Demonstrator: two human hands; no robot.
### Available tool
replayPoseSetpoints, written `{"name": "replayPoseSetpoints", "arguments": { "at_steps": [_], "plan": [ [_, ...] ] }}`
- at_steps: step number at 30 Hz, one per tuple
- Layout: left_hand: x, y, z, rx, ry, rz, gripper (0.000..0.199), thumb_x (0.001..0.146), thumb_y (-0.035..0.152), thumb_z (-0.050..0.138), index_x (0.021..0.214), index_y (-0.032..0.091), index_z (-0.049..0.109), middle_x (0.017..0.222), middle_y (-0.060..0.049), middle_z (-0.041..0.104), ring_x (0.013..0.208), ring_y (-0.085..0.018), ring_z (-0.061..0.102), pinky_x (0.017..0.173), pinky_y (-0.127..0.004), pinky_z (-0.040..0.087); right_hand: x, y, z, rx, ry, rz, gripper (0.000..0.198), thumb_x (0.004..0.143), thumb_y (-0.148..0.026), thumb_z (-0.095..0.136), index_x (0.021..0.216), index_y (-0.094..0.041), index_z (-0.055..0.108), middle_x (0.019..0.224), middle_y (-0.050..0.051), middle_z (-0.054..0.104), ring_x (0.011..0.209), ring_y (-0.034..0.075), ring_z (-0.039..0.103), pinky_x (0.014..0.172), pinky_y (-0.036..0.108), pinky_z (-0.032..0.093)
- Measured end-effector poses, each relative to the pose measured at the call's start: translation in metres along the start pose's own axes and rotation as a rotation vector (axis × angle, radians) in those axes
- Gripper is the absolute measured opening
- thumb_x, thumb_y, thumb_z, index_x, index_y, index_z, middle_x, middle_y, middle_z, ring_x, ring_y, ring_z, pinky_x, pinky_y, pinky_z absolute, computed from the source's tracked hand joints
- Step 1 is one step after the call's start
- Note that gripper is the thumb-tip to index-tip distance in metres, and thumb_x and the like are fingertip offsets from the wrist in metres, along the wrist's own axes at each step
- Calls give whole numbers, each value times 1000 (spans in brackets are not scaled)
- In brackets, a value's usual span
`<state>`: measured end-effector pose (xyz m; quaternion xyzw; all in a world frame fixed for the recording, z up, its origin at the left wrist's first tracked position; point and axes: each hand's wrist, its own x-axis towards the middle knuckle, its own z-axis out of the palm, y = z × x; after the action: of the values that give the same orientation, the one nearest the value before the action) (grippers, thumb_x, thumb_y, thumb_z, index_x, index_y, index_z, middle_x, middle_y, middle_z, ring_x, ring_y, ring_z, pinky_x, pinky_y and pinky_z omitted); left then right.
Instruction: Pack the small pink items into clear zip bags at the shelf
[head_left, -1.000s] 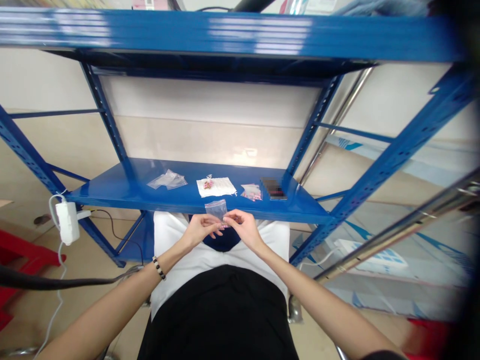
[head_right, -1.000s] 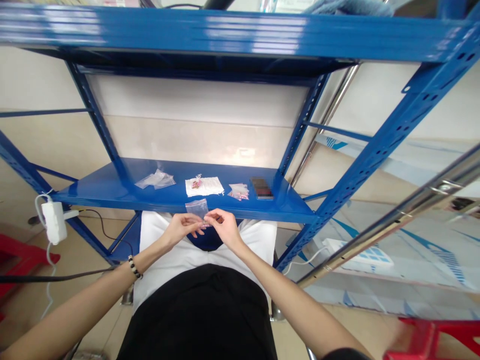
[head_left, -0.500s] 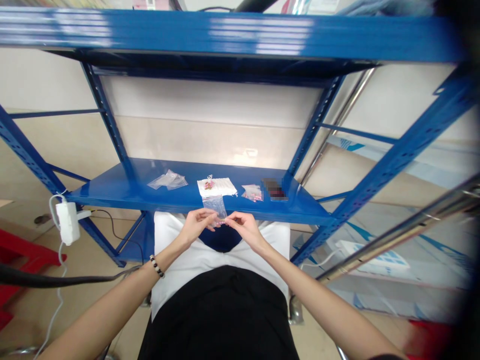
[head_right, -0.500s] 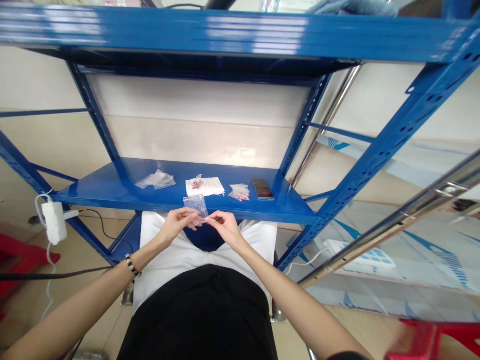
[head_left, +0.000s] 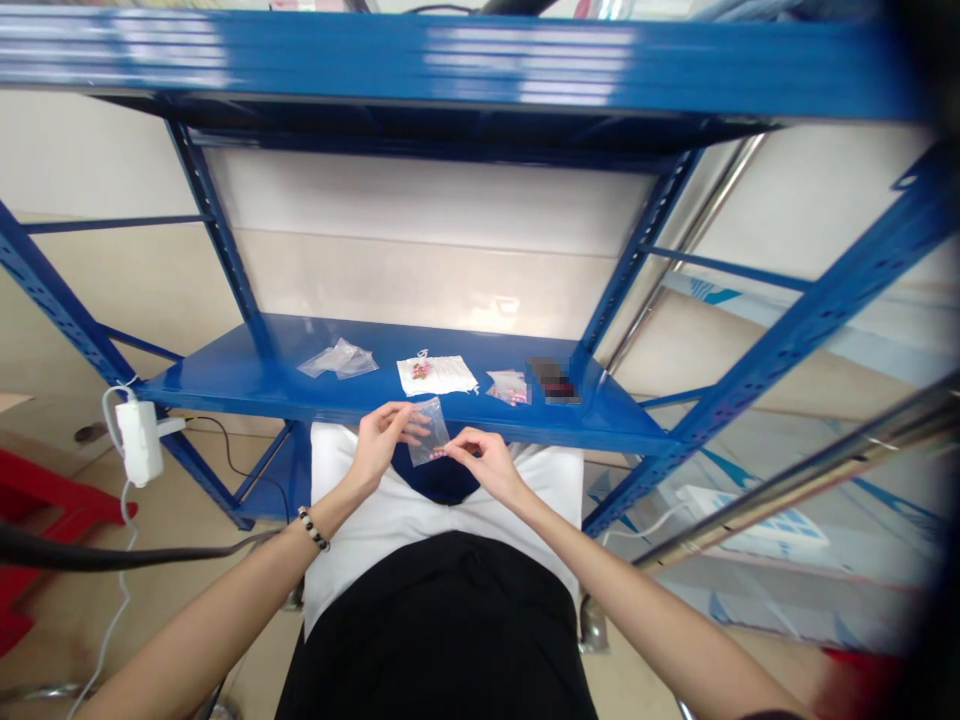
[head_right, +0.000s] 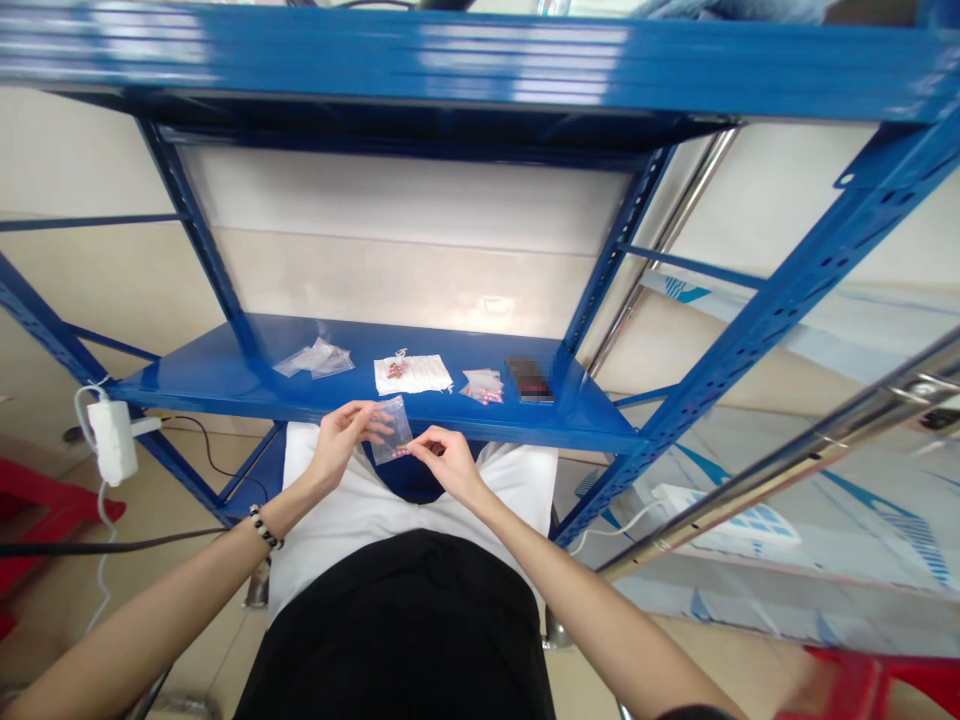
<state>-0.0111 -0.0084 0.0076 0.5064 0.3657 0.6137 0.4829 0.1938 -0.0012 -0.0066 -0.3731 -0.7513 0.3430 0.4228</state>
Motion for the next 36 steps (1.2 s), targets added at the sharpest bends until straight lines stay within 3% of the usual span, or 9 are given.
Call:
{"name": "replayPoseSetpoints", "arguments": {
  "at_steps": [8,16,26,36],
  "plan": [
    [-6,-6,4,77,-35,23,40,86,48,64,96,10,65,91,-16,74,72,-23,72,59,-28,55,-2,-7,1,50,52,49,25,86,-40,65,100,-19,71,91,5,71,82,19,62,70,28,44],
    [-11,-12,14,135,-191,-22,37,86,45,64,95,9,66,90,-15,75,75,-23,73,61,-28,54,3,-6,-5,167,93,42,26,88,-42,62,83,-17,69,82,4,69,79,19,63,74,29,46],
    [-10,-15,11,192,-72,-57,35,83,44,69,90,9,69,82,-14,76,74,-23,73,62,-28,53,2,-3,-5,182,150,55,24,87,-39,65,78,-17,68,76,3,67,74,17,60,72,28,45],
    [-11,-4,9,222,-88,72,31,84,42,68,83,11,70,77,-11,75,70,-19,69,64,-27,52,1,-14,-8,170,146,23,26,86,-40,65,76,-17,67,74,3,67,71,17,59,70,29,45]
  ]
}}
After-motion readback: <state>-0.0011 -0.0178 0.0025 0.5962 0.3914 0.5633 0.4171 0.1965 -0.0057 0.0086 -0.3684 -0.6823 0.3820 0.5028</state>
